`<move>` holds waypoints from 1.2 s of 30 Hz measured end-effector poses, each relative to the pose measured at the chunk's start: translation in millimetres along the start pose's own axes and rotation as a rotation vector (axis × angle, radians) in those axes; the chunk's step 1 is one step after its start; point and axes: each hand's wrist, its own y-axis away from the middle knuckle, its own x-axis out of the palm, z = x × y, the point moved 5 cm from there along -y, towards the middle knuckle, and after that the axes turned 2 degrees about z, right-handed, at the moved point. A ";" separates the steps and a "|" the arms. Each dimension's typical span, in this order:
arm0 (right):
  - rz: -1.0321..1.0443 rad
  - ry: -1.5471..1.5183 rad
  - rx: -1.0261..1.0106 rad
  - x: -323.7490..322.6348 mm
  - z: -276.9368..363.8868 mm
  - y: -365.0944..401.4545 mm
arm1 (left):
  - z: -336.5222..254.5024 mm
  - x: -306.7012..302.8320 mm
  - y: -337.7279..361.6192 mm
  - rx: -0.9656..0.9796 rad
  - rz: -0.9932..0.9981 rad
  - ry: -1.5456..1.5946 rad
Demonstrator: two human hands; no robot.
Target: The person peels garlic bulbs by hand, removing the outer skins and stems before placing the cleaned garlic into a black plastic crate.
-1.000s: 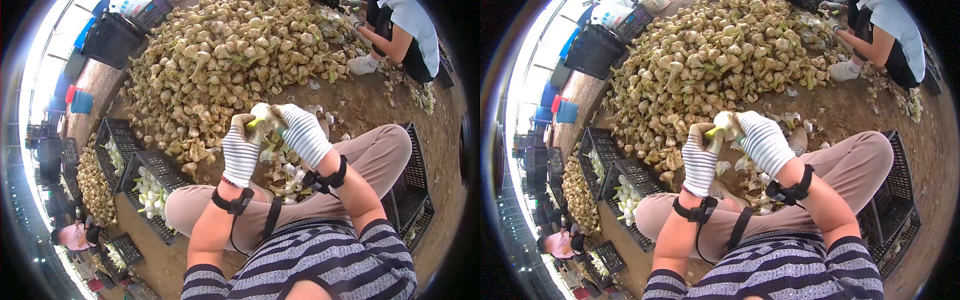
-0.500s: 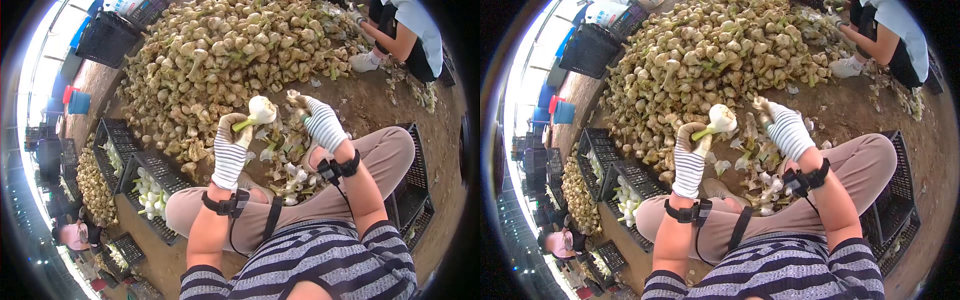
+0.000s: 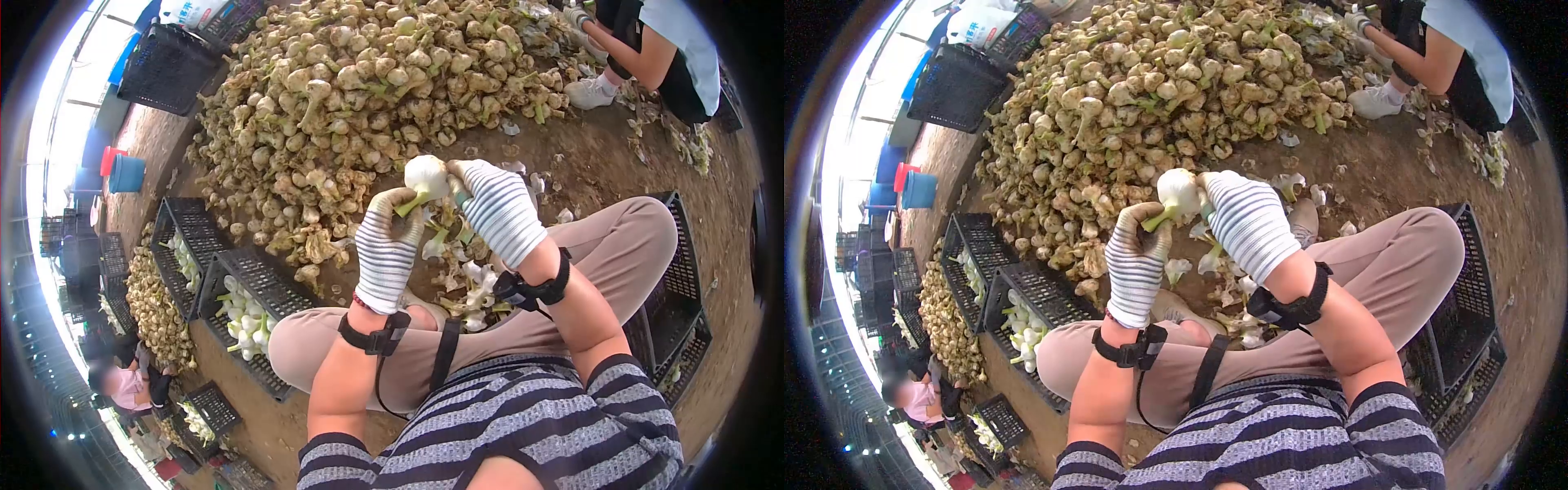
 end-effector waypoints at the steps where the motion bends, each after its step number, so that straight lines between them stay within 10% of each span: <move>1: -0.030 0.072 -0.025 2.7 -1.9 -0.7 | 0.9 -0.8 0.5 -0.004 0.006 -0.003; 7: -0.093 -0.007 -0.024 5.2 -34.2 -7.8 | 0.8 -9.3 3.0 -0.107 0.040 0.190; 8: 0.143 -0.239 0.362 4.7 -44.8 -6.9 | 1.0 -10.5 3.6 -0.103 0.032 0.189; 10: 0.191 0.192 0.138 2.2 -52.1 -2.6 | 3.6 -11.8 3.7 -0.108 0.012 0.284; 14: 0.011 -0.236 0.002 -21.6 0.5 19.2 | -0.7 -10.2 5.1 -0.140 -0.004 0.219; 28: -0.119 0.062 -0.082 -18.1 6.2 11.6 | -29.7 -7.1 8.4 0.276 -0.035 -0.231; 33: 0.159 0.046 0.290 -9.3 -56.4 9.7 | 3.7 -12.0 4.9 -0.163 0.028 0.408; 36: -0.062 -0.284 0.039 -13.1 -35.2 22.9 | -1.4 -10.5 4.9 -0.267 0.036 0.507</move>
